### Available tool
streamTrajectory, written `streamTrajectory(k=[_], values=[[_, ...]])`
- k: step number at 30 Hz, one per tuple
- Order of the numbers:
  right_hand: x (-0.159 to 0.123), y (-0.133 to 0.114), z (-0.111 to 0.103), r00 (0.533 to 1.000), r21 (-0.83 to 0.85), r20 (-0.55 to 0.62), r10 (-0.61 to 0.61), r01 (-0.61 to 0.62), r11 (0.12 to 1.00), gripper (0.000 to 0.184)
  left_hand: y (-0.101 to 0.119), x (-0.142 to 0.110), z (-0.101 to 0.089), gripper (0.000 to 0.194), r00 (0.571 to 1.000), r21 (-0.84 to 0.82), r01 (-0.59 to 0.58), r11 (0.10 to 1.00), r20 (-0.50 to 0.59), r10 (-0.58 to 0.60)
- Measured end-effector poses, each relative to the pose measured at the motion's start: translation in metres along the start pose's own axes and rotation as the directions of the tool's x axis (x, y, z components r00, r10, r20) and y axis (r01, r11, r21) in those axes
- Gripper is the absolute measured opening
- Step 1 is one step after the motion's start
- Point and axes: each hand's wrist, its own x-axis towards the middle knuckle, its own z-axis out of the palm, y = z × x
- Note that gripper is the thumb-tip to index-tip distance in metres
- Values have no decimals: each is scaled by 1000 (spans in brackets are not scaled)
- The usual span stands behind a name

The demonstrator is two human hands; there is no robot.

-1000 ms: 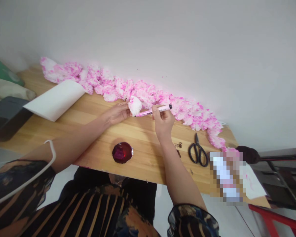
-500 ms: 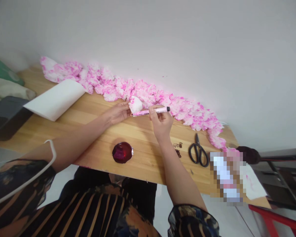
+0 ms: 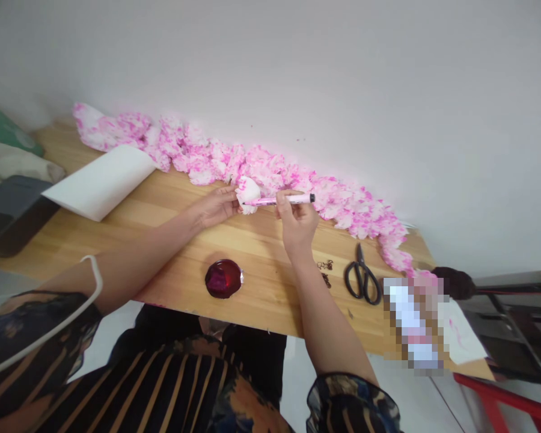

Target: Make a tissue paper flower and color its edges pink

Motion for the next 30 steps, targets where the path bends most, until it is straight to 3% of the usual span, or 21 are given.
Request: streamTrajectory(k=[7,22,30], values=[[5,1,-6,988,1,-134,72,-72,997,38,1,0,2,4,1000,-19,2,1000,-27,-3],[3,9,-5,994,-68,-91,60,-66,995,37,0,1,0,7,1000,-19,-4,1000,1,4],[4,2,-2,989,-2,-121,81,-81,997,40,1,0,0,6,1000,-23,0,1000,-5,0]])
